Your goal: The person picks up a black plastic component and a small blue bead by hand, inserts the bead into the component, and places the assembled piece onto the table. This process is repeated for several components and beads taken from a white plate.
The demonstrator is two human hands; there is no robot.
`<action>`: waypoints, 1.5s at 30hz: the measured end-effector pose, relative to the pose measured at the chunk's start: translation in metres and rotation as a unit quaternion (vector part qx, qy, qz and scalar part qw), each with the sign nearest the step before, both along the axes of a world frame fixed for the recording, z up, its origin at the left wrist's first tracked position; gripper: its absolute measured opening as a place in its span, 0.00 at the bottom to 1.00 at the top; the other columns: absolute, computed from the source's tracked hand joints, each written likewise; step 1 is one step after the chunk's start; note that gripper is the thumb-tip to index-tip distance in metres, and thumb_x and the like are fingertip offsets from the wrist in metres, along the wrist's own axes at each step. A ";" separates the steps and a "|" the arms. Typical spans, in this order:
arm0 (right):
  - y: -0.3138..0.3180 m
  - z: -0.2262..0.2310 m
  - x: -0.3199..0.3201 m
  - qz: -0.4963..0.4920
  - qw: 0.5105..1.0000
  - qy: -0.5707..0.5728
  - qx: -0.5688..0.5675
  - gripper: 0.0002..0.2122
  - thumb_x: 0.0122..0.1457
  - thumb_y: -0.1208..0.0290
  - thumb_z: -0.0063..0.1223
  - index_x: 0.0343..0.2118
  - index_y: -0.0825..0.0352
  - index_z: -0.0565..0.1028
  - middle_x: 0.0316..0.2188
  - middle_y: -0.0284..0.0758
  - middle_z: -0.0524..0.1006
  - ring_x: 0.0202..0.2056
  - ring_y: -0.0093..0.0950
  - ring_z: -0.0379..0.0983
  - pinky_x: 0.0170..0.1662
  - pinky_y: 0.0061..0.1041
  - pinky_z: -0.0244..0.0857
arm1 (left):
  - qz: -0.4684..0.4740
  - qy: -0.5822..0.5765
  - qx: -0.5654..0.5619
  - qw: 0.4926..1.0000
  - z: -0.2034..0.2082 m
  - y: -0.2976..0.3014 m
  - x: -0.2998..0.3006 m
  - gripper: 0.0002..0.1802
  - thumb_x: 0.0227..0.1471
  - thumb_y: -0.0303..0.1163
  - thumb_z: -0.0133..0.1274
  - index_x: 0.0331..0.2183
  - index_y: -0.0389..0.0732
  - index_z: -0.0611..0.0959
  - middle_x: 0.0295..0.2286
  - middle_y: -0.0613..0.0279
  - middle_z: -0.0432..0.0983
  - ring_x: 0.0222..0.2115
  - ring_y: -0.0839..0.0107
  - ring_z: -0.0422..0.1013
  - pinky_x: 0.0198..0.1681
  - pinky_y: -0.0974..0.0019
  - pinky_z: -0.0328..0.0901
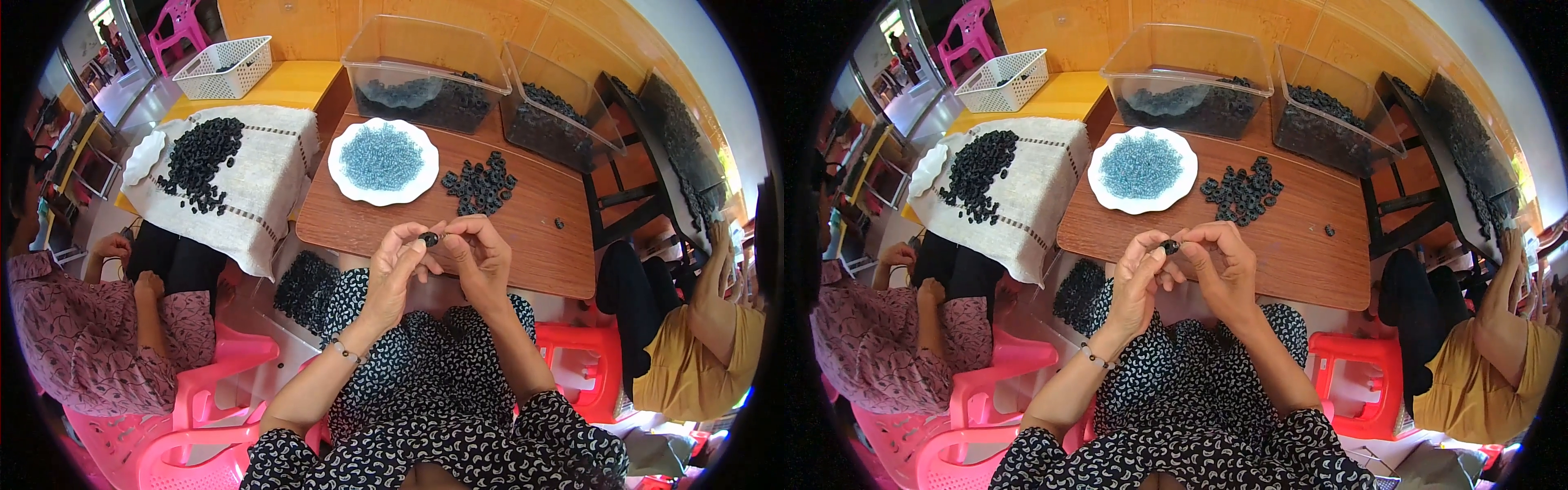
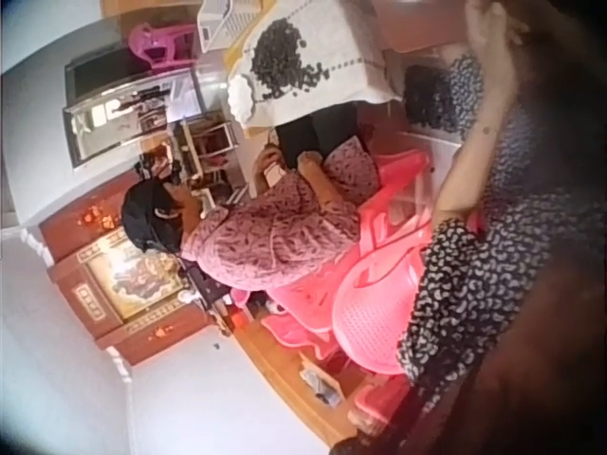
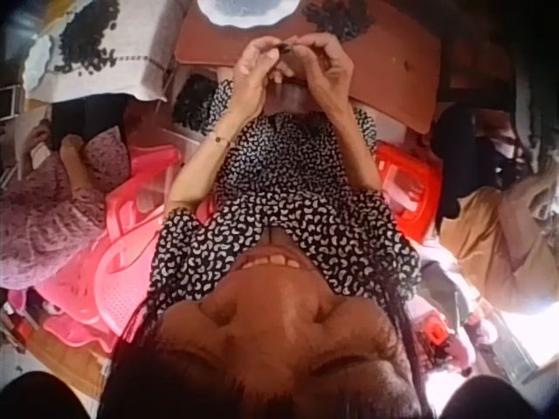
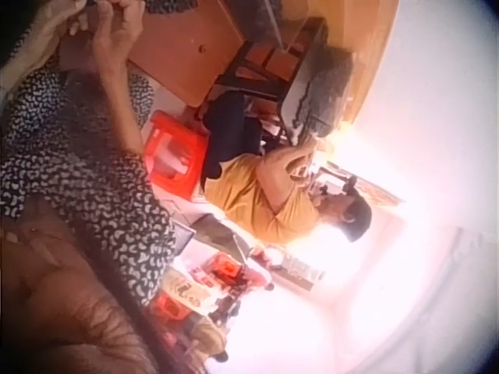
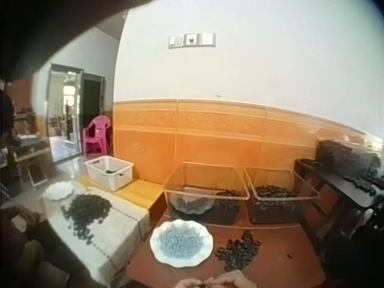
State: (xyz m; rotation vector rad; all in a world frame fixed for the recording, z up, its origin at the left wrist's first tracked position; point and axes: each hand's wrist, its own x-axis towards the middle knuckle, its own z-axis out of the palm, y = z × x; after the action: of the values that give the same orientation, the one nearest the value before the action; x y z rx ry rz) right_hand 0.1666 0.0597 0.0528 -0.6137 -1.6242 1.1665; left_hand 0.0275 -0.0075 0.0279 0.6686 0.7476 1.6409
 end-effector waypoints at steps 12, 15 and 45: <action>0.001 0.010 0.008 -0.076 0.976 -0.160 0.127 0.04 0.57 0.78 0.64 0.35 0.68 0.80 0.32 0.35 0.81 0.35 0.29 0.73 0.40 0.28 0.68 | 0.007 0.034 -0.004 0.999 -0.005 0.001 -0.001 0.14 0.68 0.36 0.49 0.50 0.40 0.73 0.56 0.45 0.74 0.33 0.78 0.77 0.34 0.77 0.66; 0.001 0.017 0.011 -0.090 0.965 -0.199 0.149 0.05 0.55 0.78 0.65 0.34 0.67 0.81 0.32 0.35 0.82 0.35 0.32 0.74 0.41 0.28 0.67 | 0.010 0.073 0.008 0.997 -0.007 0.002 0.001 0.14 0.68 0.35 0.49 0.50 0.40 0.73 0.57 0.44 0.73 0.33 0.78 0.77 0.34 0.77 0.66; 0.031 0.030 0.047 0.152 0.926 -0.247 0.242 0.12 0.49 0.67 0.71 0.37 0.58 0.85 0.33 0.26 0.77 0.40 0.31 0.70 0.44 0.31 0.67 | -0.197 0.109 -0.049 0.973 -0.013 0.001 -0.023 0.19 0.53 0.32 0.68 0.45 0.33 0.86 0.28 0.65 0.83 0.23 0.81 0.75 0.28 0.78 0.72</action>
State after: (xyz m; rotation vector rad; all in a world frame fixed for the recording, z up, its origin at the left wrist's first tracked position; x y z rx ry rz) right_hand 0.2136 0.0912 0.0824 -0.3494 -2.4095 0.7967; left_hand 0.0042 -0.0065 0.0154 0.8754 0.7892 1.1728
